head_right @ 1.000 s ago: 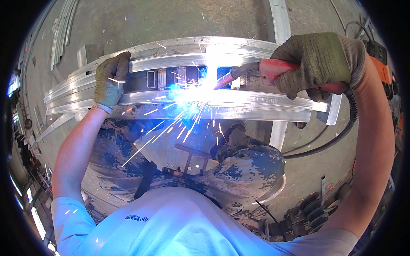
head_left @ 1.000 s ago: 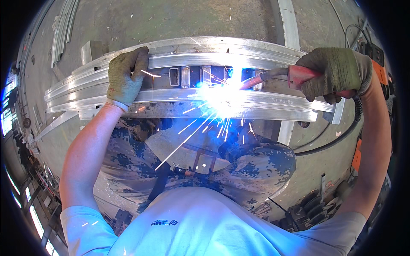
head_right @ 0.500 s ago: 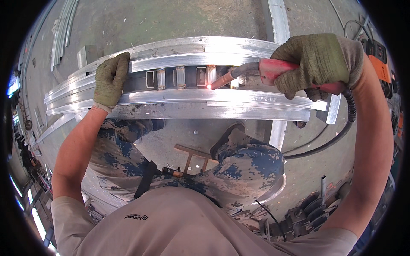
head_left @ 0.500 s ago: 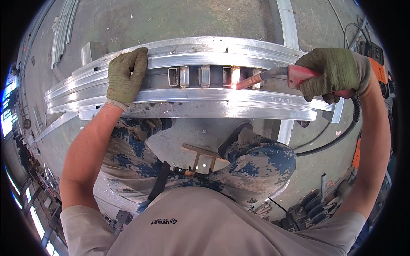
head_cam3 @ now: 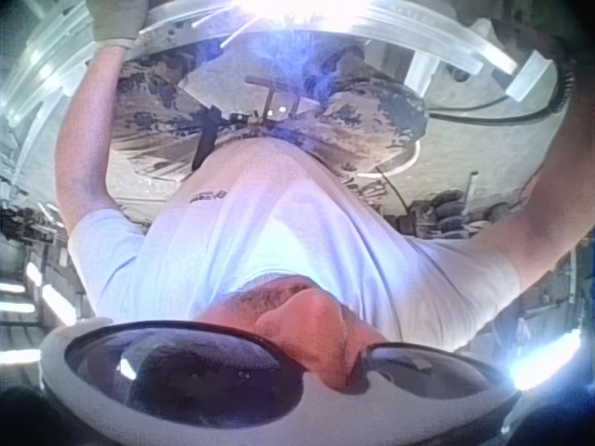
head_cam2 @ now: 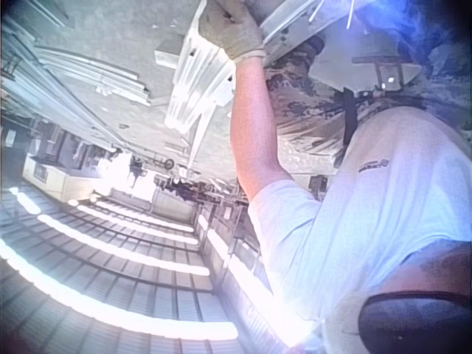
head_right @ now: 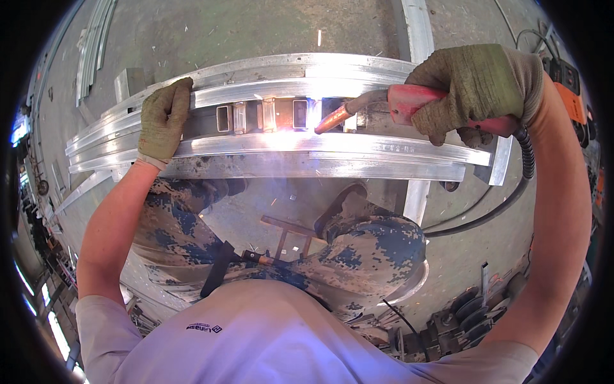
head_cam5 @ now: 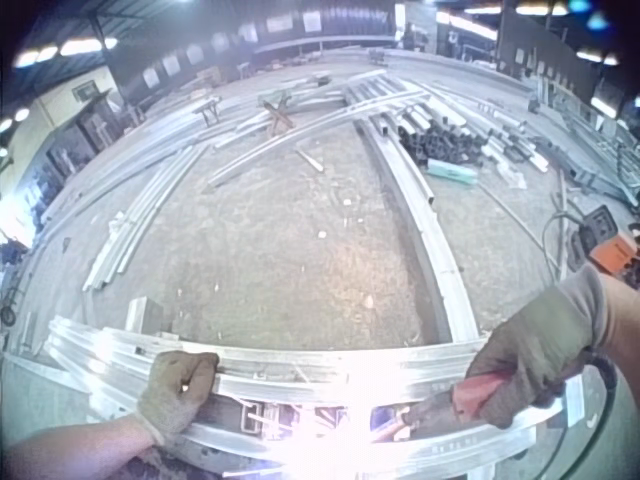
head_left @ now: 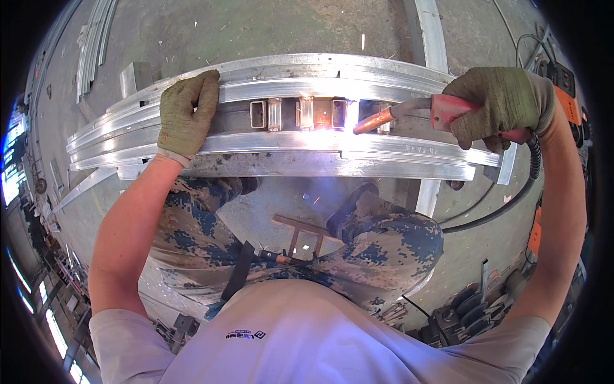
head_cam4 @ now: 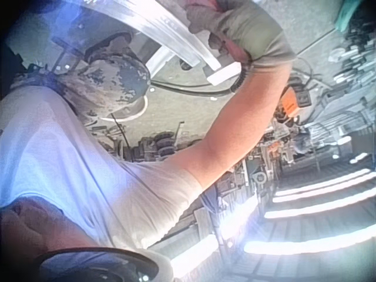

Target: The person sits on the floor and welds small metal brackets onto a curved metal frame using a welding torch. They repeatedly pick up brackets, position them, and weld them in place.

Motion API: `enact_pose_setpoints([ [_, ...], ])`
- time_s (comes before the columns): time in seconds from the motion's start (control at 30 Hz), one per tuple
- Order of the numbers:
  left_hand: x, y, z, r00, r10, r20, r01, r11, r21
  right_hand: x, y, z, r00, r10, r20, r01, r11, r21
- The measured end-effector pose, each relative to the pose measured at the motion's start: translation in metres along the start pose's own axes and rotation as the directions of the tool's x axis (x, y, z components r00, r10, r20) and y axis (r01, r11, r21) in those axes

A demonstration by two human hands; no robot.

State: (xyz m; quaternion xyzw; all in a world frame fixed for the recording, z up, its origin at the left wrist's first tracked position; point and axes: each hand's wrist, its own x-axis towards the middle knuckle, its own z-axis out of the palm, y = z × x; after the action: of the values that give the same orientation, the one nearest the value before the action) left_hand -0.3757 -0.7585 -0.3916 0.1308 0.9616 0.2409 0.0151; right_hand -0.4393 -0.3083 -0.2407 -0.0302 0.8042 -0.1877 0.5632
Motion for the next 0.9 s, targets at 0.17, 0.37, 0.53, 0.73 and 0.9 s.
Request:
enact_pose_setpoints([
  [0.17, -0.002, -0.004, 0.006, 0.982, 0.142, -0.126, -0.139, 0.99, 0.027, 0.003, -0.001, 0.0, 0.999, -0.046, -0.011, 0.046, 0.999, -0.01],
  [0.37, -0.005, -0.003, 0.0, 1.0, 0.008, 0.002, -0.008, 1.0, 0.011, 0.001, -0.007, -0.001, 1.0, -0.005, 0.029, 0.006, 1.0, -0.015],
  [0.53, -0.007, 0.0, -0.001, 1.0, -0.016, 0.007, 0.016, 1.0, 0.014, 0.005, 0.0, -0.002, 0.998, -0.061, -0.008, 0.061, 0.998, 0.008],
  [0.73, -0.002, -0.008, 0.006, 0.992, 0.113, -0.048, -0.111, 0.993, 0.029, -0.002, 0.008, 0.001, 1.0, -0.023, 0.008, 0.023, 0.997, 0.077],
  [0.9, -0.006, -0.009, 0.004, 0.981, 0.141, -0.131, -0.135, 0.989, 0.054, 0.005, 0.003, 0.004, 0.995, -0.02, -0.101, 0.025, 0.999, 0.048],
])
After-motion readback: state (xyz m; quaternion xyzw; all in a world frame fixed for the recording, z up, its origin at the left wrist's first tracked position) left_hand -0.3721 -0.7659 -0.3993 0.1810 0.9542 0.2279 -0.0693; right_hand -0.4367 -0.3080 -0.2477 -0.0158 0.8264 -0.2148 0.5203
